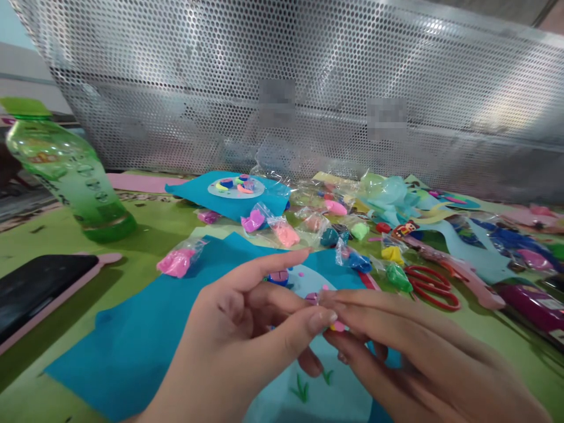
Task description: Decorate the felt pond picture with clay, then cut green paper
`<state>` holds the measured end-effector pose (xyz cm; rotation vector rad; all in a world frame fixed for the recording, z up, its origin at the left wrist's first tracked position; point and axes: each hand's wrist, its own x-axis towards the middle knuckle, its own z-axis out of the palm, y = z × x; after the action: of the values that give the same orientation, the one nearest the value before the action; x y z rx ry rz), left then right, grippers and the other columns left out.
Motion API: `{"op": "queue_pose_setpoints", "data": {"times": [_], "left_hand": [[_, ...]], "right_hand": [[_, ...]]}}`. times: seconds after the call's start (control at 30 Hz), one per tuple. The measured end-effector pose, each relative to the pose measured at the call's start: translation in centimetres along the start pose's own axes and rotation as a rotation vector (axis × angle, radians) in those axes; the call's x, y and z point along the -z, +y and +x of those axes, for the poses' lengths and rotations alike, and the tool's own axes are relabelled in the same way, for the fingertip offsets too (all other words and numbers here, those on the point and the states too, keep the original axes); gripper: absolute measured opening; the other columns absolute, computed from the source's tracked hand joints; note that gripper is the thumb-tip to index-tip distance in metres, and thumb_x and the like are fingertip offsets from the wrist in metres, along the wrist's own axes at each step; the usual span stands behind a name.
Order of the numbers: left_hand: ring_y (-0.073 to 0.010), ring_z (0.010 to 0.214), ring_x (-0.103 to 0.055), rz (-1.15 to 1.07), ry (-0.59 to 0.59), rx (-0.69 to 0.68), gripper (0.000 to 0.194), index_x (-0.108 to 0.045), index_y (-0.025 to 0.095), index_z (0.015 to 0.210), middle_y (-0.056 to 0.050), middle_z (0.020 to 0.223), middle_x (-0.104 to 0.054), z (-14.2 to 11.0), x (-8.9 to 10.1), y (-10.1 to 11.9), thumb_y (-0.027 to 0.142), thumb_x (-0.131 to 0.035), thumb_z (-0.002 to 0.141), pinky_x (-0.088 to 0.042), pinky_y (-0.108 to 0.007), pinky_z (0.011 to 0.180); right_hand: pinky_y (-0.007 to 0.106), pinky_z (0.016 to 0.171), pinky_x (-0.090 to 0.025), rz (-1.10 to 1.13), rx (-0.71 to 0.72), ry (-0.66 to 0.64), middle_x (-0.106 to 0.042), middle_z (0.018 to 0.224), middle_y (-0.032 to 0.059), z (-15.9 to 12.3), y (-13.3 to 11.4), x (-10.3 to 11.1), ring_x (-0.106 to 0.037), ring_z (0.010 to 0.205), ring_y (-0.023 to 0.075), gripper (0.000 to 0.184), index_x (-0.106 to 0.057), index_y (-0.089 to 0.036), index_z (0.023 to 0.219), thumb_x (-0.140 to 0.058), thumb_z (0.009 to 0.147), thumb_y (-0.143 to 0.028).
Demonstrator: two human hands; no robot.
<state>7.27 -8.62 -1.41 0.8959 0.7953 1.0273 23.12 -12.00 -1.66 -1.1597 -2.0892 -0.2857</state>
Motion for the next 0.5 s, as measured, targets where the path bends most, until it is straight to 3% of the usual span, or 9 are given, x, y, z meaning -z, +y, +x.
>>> {"op": "queue_pose_setpoints", "data": {"times": [0.23, 0.37, 0.5], "left_hand": [[-0.011, 0.039, -0.057, 0.061, 0.046, -0.005, 0.043, -0.06, 0.019, 0.095, 0.005, 0.048, -0.063, -0.07, -0.19, 0.1, 0.015, -0.076, 0.055, -0.049, -0.018, 0.042], [-0.0116, 0.04, -0.058, 0.068, 0.039, -0.025, 0.052, -0.058, 0.021, 0.105, 0.004, 0.05, -0.065, -0.17, -0.11, 0.14, 0.017, -0.075, 0.056, -0.05, -0.018, 0.042], [-0.0101, 0.039, -0.058, 0.131, 0.015, -0.007, 0.06, -0.052, 0.024, 0.116, 0.002, 0.053, -0.067, -0.16, 0.3, 0.11, 0.023, -0.074, 0.06, -0.035, -0.01, 0.031]], "right_hand": [[0.017, 0.062, -0.057, 0.014, -0.025, 0.019, -0.072, 0.084, -0.0026, -0.14, -0.19, -0.03, -0.069, 0.068, 0.0133, 0.013, -0.066, -0.027, 0.088, -0.058, 0.078, -0.025], [0.019, 0.063, -0.057, 0.022, -0.038, 0.017, -0.072, 0.086, -0.0014, -0.18, -0.17, -0.03, -0.069, 0.069, 0.0149, 0.014, -0.066, -0.027, 0.089, -0.057, 0.078, -0.025], [0.016, 0.068, -0.056, 0.025, -0.036, 0.019, -0.071, 0.089, -0.0033, -0.15, -0.04, -0.01, -0.068, 0.072, 0.0123, 0.014, -0.064, -0.026, 0.09, -0.059, 0.078, -0.023]]}}
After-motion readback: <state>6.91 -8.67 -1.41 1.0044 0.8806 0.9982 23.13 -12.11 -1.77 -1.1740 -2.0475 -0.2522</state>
